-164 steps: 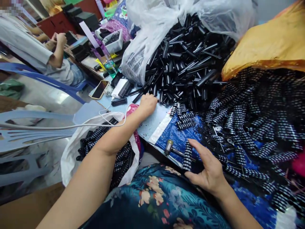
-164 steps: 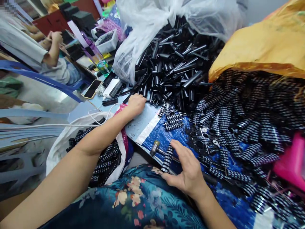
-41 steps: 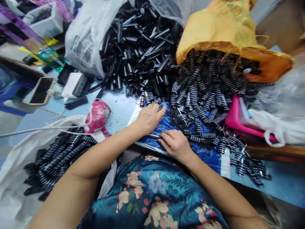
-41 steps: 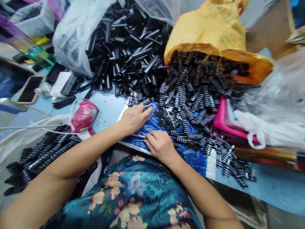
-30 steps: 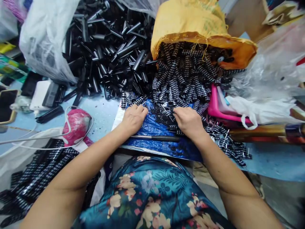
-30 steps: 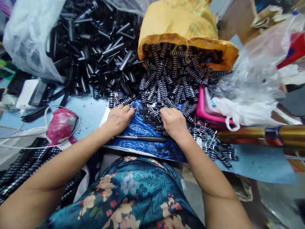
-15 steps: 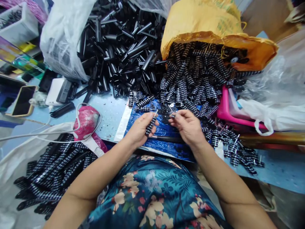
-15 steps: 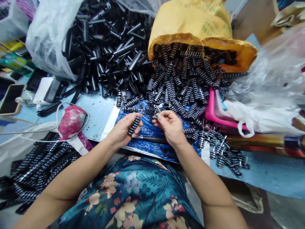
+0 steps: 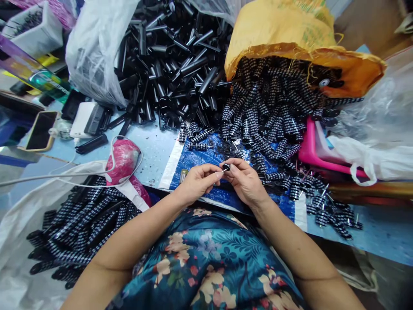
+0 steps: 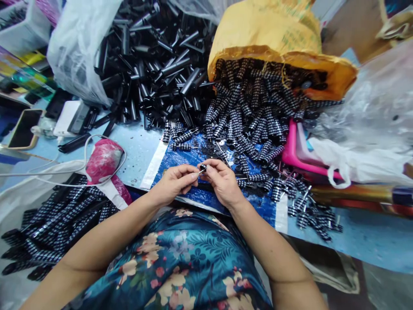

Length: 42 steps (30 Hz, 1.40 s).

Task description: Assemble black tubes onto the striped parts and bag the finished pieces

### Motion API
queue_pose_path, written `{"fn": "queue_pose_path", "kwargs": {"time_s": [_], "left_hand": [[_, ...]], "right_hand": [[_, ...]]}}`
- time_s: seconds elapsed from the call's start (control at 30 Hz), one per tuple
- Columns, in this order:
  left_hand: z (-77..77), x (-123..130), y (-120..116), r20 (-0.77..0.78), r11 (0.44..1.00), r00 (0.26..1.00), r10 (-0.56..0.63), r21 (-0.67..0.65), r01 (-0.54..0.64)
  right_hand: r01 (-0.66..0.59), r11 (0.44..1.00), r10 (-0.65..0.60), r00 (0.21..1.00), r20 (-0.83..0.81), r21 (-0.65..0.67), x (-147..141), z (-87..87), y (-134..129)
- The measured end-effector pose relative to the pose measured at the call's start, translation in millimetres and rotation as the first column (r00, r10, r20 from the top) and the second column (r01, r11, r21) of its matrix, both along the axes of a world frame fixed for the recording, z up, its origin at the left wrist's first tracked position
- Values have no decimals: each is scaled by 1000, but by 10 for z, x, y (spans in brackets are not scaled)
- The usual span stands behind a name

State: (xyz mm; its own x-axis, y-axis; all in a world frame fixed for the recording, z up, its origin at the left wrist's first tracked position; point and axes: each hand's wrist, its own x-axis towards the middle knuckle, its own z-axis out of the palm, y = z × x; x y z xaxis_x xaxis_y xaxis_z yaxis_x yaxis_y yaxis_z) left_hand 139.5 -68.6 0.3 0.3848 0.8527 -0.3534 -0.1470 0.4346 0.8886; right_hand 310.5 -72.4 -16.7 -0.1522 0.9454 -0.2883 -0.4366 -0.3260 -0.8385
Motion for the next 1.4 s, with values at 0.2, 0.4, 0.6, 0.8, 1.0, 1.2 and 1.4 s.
{"fn": "queue_pose_path", "kwargs": {"time_s": [0.2, 0.4, 0.6, 0.8, 1.0, 1.2, 1.4], "left_hand": [[-21, 7, -1, 32, 1000, 999, 21, -21, -20], [-17, 25, -2, 27, 1000, 1000, 15, -26, -15], [-75, 61, -51, 118, 992, 985, 130, -16, -129], [-34, 18, 41, 94, 951, 951, 296, -120, -284], [-37, 13, -10, 58, 963, 969, 240, -142, -230], [-82, -36, -13, 44, 953, 966, 254, -184, -242], [-29, 0, 23, 85, 955, 966, 244, -197, -224]], "right_hand": [[6, 1000, -6, 1000, 27, 7, 51, -18, 14], [-2, 999, -2, 996, 88, 49, 34, -102, 7], [-250, 890, -19, 814, 580, 381, 223, -27, 75], [-699, 672, -425, -93, 900, 245, 706, 44, 695], [-808, 576, -481, -214, 850, 122, 805, -96, 893], [-771, 581, -491, -75, 868, 262, 823, -116, 884], [-784, 617, -399, -238, 885, 67, 634, -16, 1055]]}}
